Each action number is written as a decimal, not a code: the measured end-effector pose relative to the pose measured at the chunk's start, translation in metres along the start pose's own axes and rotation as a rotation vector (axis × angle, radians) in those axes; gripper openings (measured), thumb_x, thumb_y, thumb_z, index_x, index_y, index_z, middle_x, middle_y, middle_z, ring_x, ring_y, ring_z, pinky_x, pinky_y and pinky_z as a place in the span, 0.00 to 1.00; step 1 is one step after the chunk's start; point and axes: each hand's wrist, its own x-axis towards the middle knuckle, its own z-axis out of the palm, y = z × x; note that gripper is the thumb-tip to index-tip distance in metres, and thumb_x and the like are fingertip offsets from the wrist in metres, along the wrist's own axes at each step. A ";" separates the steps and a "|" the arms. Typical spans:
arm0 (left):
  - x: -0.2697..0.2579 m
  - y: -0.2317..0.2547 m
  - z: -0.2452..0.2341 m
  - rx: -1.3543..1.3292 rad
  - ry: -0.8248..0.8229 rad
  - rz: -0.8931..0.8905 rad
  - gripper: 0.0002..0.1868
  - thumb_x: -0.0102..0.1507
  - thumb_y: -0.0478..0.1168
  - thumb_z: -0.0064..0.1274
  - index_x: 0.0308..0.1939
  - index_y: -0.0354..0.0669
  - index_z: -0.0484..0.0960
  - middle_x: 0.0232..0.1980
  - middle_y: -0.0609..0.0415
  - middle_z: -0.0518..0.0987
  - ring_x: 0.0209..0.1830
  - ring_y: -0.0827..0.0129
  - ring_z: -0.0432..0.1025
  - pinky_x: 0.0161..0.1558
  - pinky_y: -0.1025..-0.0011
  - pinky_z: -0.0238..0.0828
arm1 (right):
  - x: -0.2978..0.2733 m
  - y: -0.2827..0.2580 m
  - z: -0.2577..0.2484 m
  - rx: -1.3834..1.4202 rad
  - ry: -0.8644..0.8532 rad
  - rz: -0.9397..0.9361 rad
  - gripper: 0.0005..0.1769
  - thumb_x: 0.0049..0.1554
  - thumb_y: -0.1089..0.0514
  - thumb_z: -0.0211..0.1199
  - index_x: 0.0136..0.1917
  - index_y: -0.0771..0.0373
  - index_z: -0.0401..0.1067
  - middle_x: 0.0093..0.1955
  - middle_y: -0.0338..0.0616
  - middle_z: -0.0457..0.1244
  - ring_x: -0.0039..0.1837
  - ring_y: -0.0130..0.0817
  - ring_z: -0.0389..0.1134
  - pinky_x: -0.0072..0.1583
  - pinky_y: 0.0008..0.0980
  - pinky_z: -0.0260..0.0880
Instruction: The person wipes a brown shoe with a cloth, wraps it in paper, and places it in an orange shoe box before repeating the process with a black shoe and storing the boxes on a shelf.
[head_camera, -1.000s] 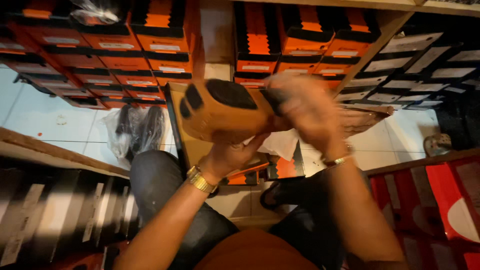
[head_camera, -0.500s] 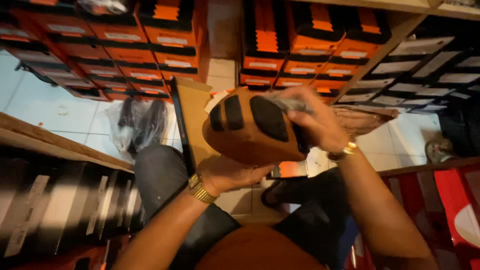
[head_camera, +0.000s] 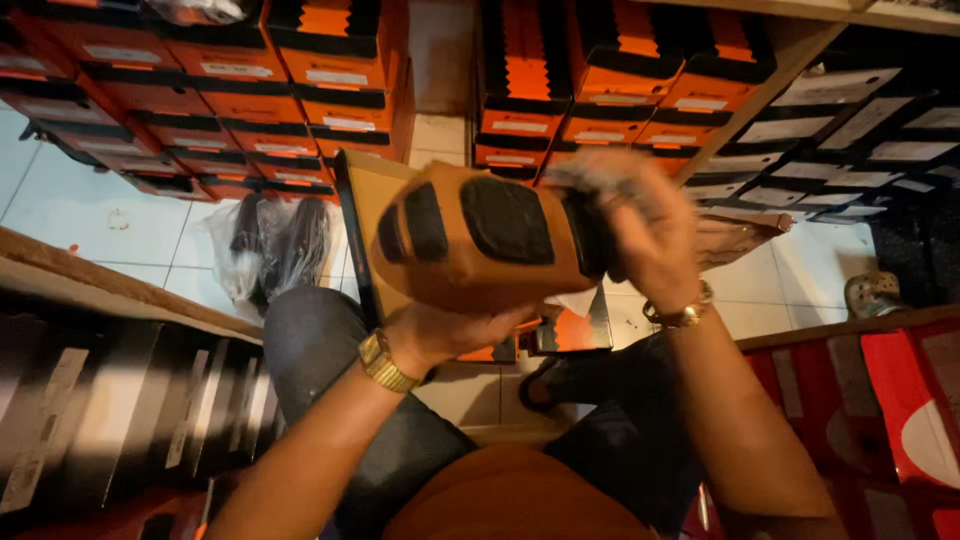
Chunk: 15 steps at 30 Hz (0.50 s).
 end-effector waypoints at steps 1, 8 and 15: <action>0.004 0.000 -0.001 -0.832 -0.202 -0.108 0.32 0.79 0.57 0.28 0.81 0.42 0.48 0.83 0.52 0.49 0.83 0.60 0.43 0.81 0.56 0.28 | 0.005 -0.024 -0.001 -0.007 0.053 -0.055 0.17 0.65 0.61 0.47 0.64 0.66 0.68 0.65 0.53 0.65 0.66 0.45 0.67 0.70 0.42 0.68; 0.021 -0.046 -0.011 -1.985 0.005 -1.251 0.13 0.58 0.36 0.68 0.46 0.39 0.87 0.43 0.48 0.86 0.46 0.60 0.81 0.56 0.62 0.74 | -0.030 0.021 0.001 -0.071 -0.005 -0.280 0.23 0.59 0.61 0.47 0.63 0.70 0.73 0.67 0.67 0.61 0.70 0.69 0.62 0.70 0.60 0.61; 0.025 -0.024 -0.005 -1.817 -0.012 -1.561 0.23 0.57 0.43 0.69 0.53 0.40 0.84 0.49 0.50 0.85 0.52 0.61 0.80 0.61 0.60 0.74 | -0.030 0.045 0.001 0.058 0.361 0.174 0.19 0.62 0.57 0.56 0.65 0.63 0.72 0.55 0.53 0.67 0.58 0.37 0.64 0.63 0.40 0.64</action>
